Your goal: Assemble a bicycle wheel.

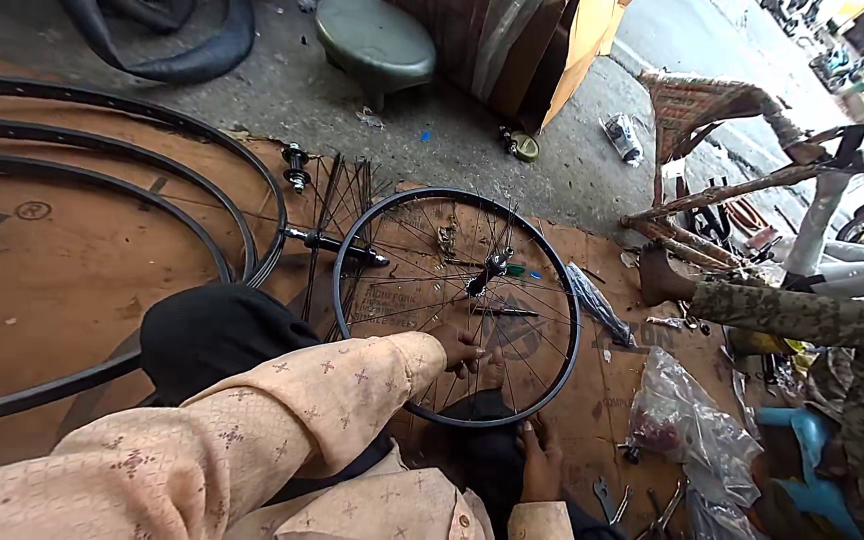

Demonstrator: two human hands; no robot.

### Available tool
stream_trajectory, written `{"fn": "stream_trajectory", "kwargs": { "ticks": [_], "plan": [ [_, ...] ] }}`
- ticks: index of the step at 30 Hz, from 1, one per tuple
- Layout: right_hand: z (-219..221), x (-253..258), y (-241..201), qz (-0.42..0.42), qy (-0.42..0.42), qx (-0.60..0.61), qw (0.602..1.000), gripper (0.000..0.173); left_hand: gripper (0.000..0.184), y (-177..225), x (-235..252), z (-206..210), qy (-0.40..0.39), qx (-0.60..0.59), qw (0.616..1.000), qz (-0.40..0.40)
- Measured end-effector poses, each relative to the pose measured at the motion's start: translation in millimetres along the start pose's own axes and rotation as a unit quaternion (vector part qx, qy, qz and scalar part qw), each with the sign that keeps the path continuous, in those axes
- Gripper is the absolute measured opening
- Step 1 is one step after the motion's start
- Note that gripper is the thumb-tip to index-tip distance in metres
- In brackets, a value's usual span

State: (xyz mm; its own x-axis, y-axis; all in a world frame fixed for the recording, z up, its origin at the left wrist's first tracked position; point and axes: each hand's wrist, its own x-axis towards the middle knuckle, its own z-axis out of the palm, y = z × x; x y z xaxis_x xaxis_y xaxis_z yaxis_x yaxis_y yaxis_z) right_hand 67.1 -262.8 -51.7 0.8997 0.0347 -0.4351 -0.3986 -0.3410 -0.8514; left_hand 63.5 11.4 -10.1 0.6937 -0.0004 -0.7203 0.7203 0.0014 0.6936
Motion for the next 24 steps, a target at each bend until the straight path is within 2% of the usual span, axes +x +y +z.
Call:
{"fn": "stream_trajectory", "kwargs": {
  "ticks": [4, 7, 11, 13, 15, 17, 19, 24],
  "plan": [
    [13, 15, -8, 0.061, 0.009, 0.040, 0.997, 0.051, 0.034, 8, 6, 2, 0.000, -0.010, 1.000, 0.004],
    [14, 23, -5, 0.074, 0.008, 0.093, 0.993, 0.049, 0.041, 13, 11, 0, -0.004, -0.038, 0.999, -0.006],
    [13, 30, -3, 0.095, -0.007, 0.151, 0.984, 0.043, 0.032, 14, 17, -6, -0.003, -0.074, 0.997, 0.005],
    [12, 28, 2, 0.039, -0.002, 0.141, 0.989, 0.048, 0.026, 12, 20, -5, -0.008, -0.079, 0.997, 0.008],
    [12, 20, 6, -0.075, 0.007, 0.098, 0.992, 0.058, 0.025, 11, 18, -4, -0.020, -0.076, 0.997, 0.002],
    [13, 10, 6, -0.150, 0.005, 0.094, 0.984, 0.061, 0.022, 8, 12, -2, -0.040, -0.072, 0.997, -0.001],
    [14, 5, 7, -0.174, 0.007, 0.107, 0.979, 0.062, 0.022, 7, 9, -2, -0.053, -0.071, 0.996, -0.002],
    [14, 8, 6, -0.171, 0.039, 0.136, 0.975, 0.058, 0.024, 5, 12, -2, -0.061, -0.080, 0.995, -0.004]
  ]
}}
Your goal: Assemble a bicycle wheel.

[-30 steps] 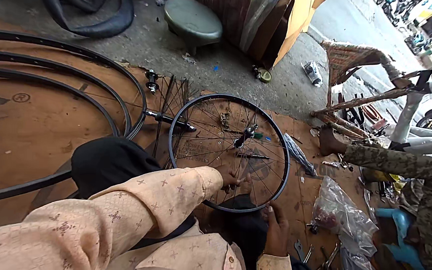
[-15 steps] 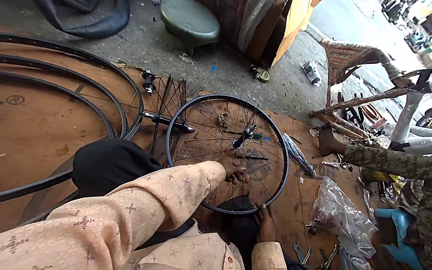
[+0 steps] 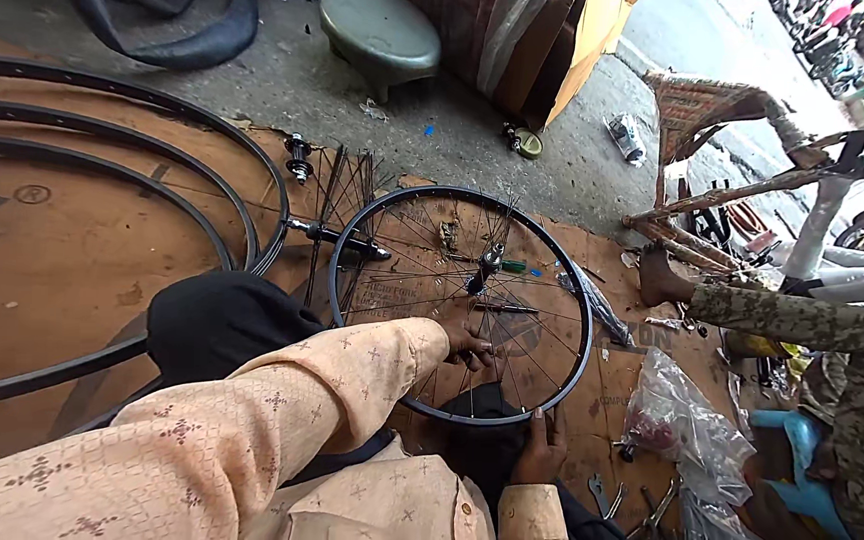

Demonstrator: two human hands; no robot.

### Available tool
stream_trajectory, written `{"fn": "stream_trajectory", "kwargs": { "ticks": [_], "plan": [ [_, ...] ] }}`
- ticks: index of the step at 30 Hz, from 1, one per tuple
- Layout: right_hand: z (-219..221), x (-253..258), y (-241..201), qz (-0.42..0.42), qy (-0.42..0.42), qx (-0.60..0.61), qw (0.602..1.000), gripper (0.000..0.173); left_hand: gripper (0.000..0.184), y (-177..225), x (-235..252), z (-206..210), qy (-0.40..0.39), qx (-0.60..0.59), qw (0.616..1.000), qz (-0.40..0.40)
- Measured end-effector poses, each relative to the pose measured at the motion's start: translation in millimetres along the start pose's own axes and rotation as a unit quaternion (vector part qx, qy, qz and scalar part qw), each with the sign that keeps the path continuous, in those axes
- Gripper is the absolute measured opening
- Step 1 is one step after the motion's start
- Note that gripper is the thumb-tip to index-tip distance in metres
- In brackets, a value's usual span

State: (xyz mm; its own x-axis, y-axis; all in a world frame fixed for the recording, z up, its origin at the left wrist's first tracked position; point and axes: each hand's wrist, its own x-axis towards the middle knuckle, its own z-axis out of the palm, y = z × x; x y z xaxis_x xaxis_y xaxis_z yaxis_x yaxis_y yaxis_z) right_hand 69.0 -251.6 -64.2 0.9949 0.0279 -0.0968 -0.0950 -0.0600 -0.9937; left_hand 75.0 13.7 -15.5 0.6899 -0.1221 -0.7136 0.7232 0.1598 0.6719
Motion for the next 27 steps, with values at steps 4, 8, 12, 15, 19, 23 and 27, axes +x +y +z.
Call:
{"fn": "stream_trajectory", "kwargs": {
  "ticks": [4, 8, 12, 15, 19, 23, 27],
  "plan": [
    [0, -1, -1, 0.000, 0.010, 0.005, 1.000, 0.054, 0.025, 0, 2, -3, -0.007, 0.002, 1.000, -0.007],
    [1, -3, 0, 0.001, 0.006, 0.011, 1.000, 0.053, 0.023, -3, -1, -6, -0.006, -0.002, 1.000, -0.010],
    [0, -4, 1, 0.003, 0.004, -0.001, 1.000, 0.056, 0.024, -5, 0, -5, -0.001, -0.004, 1.000, -0.013],
    [0, -5, 1, 0.005, 0.003, 0.003, 1.000, 0.057, 0.024, -2, -2, -5, -0.002, 0.008, 1.000, -0.010],
    [-1, -5, 0, 0.008, 0.003, 0.016, 1.000, 0.056, 0.023, -1, -3, -5, -0.006, 0.010, 1.000, -0.010],
    [-1, -5, 1, 0.012, 0.008, 0.019, 1.000, 0.056, 0.023, -1, -4, -10, -0.006, 0.029, 0.999, -0.013],
    [-2, -4, 3, 0.012, 0.012, 0.012, 1.000, 0.056, 0.024, 3, -12, -31, 0.006, 0.095, 0.995, -0.040]
  ]
}}
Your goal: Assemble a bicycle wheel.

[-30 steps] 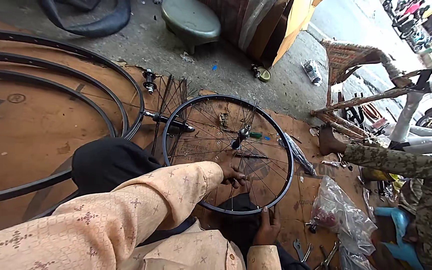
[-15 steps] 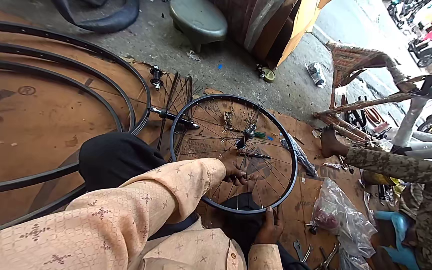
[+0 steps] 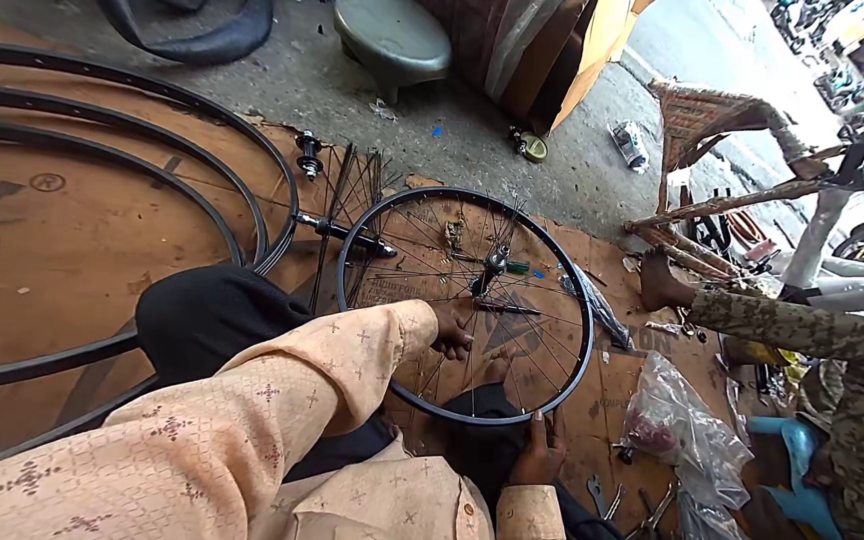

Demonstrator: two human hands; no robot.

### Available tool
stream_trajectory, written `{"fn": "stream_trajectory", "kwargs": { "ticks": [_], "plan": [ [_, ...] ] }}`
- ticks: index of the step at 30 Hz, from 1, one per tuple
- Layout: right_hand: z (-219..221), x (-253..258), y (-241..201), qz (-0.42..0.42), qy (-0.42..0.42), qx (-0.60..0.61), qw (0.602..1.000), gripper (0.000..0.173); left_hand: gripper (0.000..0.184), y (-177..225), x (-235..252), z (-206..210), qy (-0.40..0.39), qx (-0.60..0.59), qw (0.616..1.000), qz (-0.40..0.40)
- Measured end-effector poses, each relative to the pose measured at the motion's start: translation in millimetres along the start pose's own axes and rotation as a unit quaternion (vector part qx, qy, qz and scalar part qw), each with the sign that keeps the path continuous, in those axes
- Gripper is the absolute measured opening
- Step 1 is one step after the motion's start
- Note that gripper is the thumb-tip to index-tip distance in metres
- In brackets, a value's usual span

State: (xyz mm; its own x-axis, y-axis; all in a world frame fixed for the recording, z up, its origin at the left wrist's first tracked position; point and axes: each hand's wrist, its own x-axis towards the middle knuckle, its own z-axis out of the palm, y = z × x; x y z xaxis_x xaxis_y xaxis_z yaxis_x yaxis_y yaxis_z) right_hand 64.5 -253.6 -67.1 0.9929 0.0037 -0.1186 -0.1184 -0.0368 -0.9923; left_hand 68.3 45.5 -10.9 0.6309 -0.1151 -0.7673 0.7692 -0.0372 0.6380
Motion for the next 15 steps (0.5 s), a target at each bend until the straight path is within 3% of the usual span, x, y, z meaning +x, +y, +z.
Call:
{"fn": "stream_trajectory", "kwargs": {
  "ticks": [5, 15],
  "plan": [
    [-1, 1, 3, 0.002, -0.004, 0.003, 1.000, 0.056, 0.023, -6, -1, -28, 0.010, 0.039, 0.999, -0.002],
    [-2, 1, 2, 0.002, -0.013, 0.012, 1.000, 0.056, 0.023, -15, 10, -34, 0.003, 0.043, 0.999, 0.004]
  ]
}}
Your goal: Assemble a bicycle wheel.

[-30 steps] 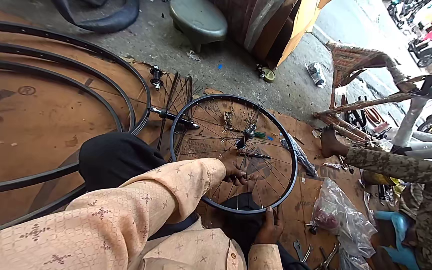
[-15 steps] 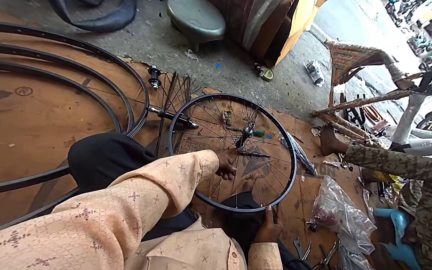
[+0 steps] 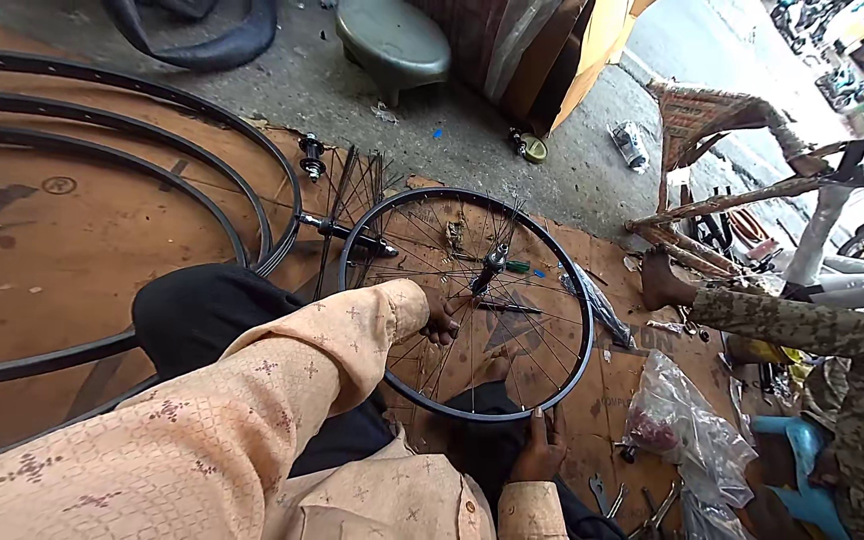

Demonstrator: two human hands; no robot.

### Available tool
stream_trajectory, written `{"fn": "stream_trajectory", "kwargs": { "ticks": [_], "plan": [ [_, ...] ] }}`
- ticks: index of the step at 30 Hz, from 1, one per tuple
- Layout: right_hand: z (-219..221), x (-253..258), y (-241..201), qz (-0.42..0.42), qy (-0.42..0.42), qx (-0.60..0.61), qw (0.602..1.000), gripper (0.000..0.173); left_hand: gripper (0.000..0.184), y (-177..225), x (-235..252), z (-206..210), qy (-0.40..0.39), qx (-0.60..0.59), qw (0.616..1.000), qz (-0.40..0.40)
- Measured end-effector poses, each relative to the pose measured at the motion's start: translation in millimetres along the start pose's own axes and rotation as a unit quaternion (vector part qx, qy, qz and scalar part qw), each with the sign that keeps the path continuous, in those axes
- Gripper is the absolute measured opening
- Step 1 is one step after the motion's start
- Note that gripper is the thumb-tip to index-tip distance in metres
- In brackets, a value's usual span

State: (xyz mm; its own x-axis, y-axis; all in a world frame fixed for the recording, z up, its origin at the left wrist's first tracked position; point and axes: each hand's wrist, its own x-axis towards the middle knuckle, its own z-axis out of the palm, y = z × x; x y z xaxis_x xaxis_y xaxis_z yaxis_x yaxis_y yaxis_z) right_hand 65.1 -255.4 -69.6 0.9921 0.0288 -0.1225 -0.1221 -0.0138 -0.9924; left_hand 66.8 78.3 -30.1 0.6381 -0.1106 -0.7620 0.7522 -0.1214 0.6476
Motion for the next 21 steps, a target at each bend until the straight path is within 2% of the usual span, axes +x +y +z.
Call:
{"fn": "stream_trajectory", "kwargs": {
  "ticks": [2, 6, 8, 12, 17, 21],
  "plan": [
    [-1, 0, 0, 0.001, -0.001, -0.003, 1.000, 0.056, 0.024, 6, -9, 1, 0.002, 0.009, 1.000, 0.004],
    [1, -1, -3, 0.003, -0.002, -0.010, 1.000, 0.058, 0.022, 41, -54, 17, 0.050, 0.041, 0.997, -0.035],
    [1, 0, -3, 0.006, 0.000, -0.005, 1.000, 0.057, 0.021, 37, -49, 15, 0.039, 0.037, 0.998, -0.023],
    [0, 1, -1, 0.009, -0.001, 0.003, 1.000, 0.057, 0.023, 1, -6, 2, -0.001, -0.001, 1.000, 0.020],
    [1, 1, -4, 0.011, 0.006, 0.000, 1.000, 0.056, 0.025, -1, -2, 6, -0.002, -0.033, 0.999, 0.014],
    [-2, 7, -12, 0.014, 0.043, 0.013, 0.999, 0.052, 0.027, 1, -1, 22, -0.001, -0.064, 0.998, -0.003]
  ]
}}
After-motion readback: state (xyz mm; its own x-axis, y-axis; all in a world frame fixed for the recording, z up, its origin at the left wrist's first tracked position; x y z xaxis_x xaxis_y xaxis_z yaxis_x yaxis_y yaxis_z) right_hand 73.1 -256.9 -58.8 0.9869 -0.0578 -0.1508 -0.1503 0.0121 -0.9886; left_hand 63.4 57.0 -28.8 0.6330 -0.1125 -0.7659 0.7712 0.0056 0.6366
